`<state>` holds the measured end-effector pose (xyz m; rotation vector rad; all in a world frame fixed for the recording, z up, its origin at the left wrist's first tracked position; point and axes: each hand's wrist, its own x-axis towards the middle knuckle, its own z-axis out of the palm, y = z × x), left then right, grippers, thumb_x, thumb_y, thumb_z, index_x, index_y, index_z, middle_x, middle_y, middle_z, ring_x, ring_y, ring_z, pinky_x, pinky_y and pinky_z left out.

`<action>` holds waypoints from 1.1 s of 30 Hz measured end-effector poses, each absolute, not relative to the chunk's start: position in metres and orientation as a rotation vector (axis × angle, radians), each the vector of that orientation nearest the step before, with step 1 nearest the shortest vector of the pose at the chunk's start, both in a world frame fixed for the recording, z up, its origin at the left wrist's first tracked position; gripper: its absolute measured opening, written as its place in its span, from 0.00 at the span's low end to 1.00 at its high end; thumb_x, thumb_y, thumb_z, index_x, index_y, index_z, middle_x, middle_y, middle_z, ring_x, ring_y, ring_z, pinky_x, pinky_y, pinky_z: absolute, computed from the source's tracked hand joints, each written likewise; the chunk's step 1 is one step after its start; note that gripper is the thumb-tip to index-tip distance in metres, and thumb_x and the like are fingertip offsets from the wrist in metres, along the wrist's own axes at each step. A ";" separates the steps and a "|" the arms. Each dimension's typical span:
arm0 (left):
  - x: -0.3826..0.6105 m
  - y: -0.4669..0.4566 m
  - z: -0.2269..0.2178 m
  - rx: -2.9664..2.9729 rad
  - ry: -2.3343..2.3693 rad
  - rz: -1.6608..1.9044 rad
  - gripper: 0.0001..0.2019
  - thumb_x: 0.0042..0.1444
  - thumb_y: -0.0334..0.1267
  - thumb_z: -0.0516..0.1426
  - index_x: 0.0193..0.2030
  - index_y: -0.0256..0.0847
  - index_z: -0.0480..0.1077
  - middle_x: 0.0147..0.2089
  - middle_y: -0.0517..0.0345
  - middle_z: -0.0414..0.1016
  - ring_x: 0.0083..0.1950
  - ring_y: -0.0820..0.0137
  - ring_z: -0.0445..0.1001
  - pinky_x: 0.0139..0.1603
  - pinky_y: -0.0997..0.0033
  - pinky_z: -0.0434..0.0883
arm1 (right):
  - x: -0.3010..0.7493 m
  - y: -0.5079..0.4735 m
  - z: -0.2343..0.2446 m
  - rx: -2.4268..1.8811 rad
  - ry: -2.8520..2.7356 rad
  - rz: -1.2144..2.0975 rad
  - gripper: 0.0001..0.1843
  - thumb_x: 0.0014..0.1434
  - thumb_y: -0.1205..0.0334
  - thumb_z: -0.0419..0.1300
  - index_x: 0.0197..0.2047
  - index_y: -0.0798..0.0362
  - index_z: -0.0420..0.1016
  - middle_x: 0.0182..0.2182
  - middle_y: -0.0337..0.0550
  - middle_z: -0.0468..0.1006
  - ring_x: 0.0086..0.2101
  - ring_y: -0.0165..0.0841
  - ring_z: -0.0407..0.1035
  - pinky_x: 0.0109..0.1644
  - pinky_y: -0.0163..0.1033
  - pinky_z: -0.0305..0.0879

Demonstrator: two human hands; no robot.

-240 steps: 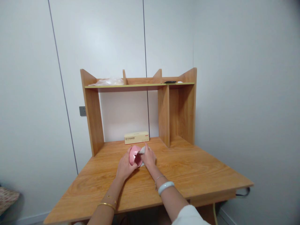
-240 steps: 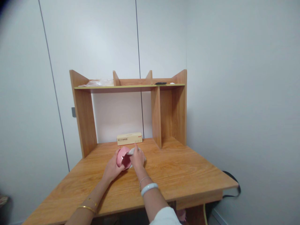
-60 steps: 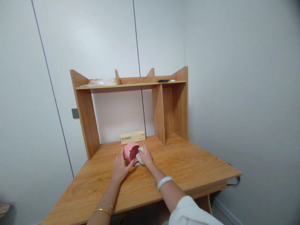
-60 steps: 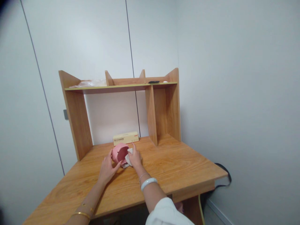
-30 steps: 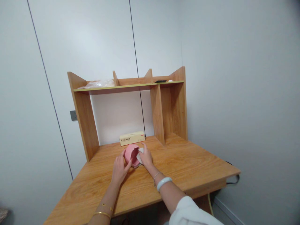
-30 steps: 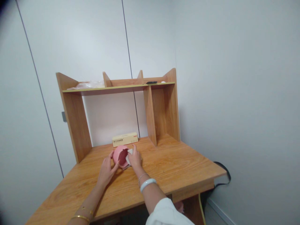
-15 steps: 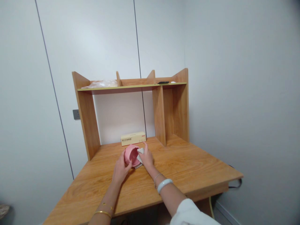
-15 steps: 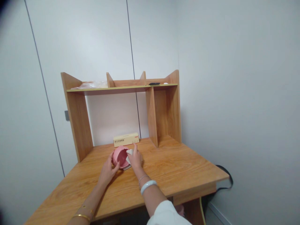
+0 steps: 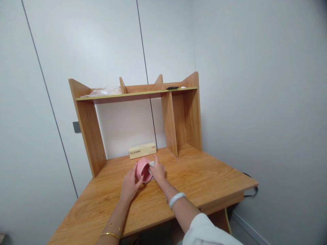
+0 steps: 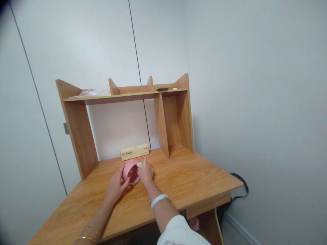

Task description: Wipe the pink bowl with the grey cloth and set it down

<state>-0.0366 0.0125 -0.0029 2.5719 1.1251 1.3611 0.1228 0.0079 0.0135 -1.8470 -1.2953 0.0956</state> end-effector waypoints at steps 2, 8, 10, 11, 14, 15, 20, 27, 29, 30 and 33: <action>-0.036 0.012 -0.003 2.525 1.117 1.413 0.31 0.54 0.46 0.50 0.63 0.39 0.47 0.56 0.45 0.65 0.51 0.63 0.68 0.52 0.60 0.64 | 0.123 0.009 0.012 -1.836 -1.267 0.100 0.31 0.54 0.60 0.54 0.60 0.49 0.51 0.35 0.45 0.77 0.38 0.37 0.70 0.38 0.35 0.57; -0.033 0.012 -0.008 2.391 1.094 1.356 0.39 0.51 0.49 0.54 0.64 0.35 0.40 0.53 0.41 0.66 0.49 0.63 0.70 0.50 0.59 0.66 | 0.126 0.015 0.006 -1.696 -1.193 0.166 0.30 0.56 0.59 0.50 0.61 0.51 0.49 0.38 0.45 0.76 0.39 0.34 0.70 0.38 0.34 0.59; -0.033 0.013 -0.010 2.348 1.093 1.355 0.39 0.50 0.48 0.54 0.64 0.34 0.40 0.54 0.39 0.65 0.51 0.61 0.69 0.50 0.58 0.66 | 0.127 0.016 0.005 -1.651 -1.221 0.185 0.29 0.56 0.58 0.50 0.61 0.51 0.50 0.38 0.45 0.76 0.39 0.34 0.70 0.38 0.33 0.59; -0.032 0.013 -0.011 2.325 1.097 1.363 0.39 0.50 0.47 0.54 0.64 0.33 0.41 0.54 0.38 0.65 0.52 0.60 0.68 0.50 0.58 0.66 | 0.127 0.017 0.004 -1.640 -1.237 0.190 0.29 0.56 0.57 0.51 0.60 0.50 0.51 0.38 0.45 0.76 0.39 0.34 0.70 0.38 0.33 0.59; -0.033 0.014 -0.012 2.310 1.129 1.382 0.38 0.50 0.44 0.53 0.64 0.31 0.41 0.57 0.37 0.62 0.56 0.59 0.65 0.53 0.58 0.64 | 0.127 0.017 0.004 -1.661 -1.256 0.175 0.28 0.56 0.55 0.52 0.59 0.49 0.53 0.38 0.45 0.76 0.39 0.35 0.70 0.37 0.34 0.59; -0.033 0.014 -0.011 2.326 1.145 1.379 0.37 0.50 0.43 0.53 0.64 0.31 0.42 0.57 0.37 0.61 0.57 0.60 0.64 0.54 0.58 0.63 | 0.127 0.017 0.004 -1.684 -1.251 0.161 0.28 0.55 0.54 0.53 0.59 0.49 0.54 0.38 0.45 0.76 0.39 0.36 0.70 0.37 0.35 0.59; -0.034 0.011 -0.006 2.416 1.221 1.337 0.36 0.49 0.40 0.52 0.64 0.33 0.44 0.58 0.41 0.61 0.55 0.61 0.65 0.55 0.59 0.62 | 0.127 0.014 0.009 -1.759 -1.249 0.074 0.28 0.53 0.55 0.55 0.57 0.48 0.55 0.37 0.44 0.76 0.39 0.37 0.70 0.37 0.35 0.57; -0.034 0.004 -0.001 2.503 1.266 1.297 0.36 0.48 0.40 0.52 0.64 0.34 0.45 0.53 0.43 0.66 0.48 0.63 0.68 0.50 0.61 0.64 | 0.127 0.014 0.009 -1.800 -1.336 0.079 0.32 0.52 0.59 0.56 0.59 0.48 0.51 0.37 0.45 0.76 0.39 0.36 0.70 0.36 0.34 0.56; -0.035 0.004 -0.001 2.523 1.261 1.305 0.36 0.48 0.40 0.52 0.64 0.35 0.46 0.52 0.45 0.67 0.47 0.64 0.69 0.50 0.62 0.64 | 0.127 0.015 0.007 -1.826 -1.352 0.118 0.32 0.52 0.59 0.56 0.59 0.47 0.52 0.37 0.44 0.76 0.38 0.36 0.70 0.36 0.34 0.56; -0.035 0.004 -0.001 2.531 1.257 1.305 0.35 0.48 0.40 0.52 0.64 0.35 0.46 0.51 0.46 0.67 0.46 0.64 0.69 0.49 0.62 0.64 | 0.127 0.015 0.007 -1.832 -1.356 0.134 0.31 0.52 0.60 0.55 0.59 0.47 0.52 0.37 0.44 0.76 0.38 0.36 0.70 0.36 0.34 0.56; -0.037 0.006 -0.002 2.538 1.232 1.311 0.34 0.50 0.40 0.51 0.64 0.37 0.46 0.52 0.47 0.67 0.45 0.65 0.68 0.50 0.61 0.64 | 0.126 0.015 0.007 -1.833 -1.352 0.158 0.30 0.53 0.61 0.54 0.59 0.46 0.53 0.37 0.43 0.76 0.39 0.36 0.70 0.37 0.34 0.57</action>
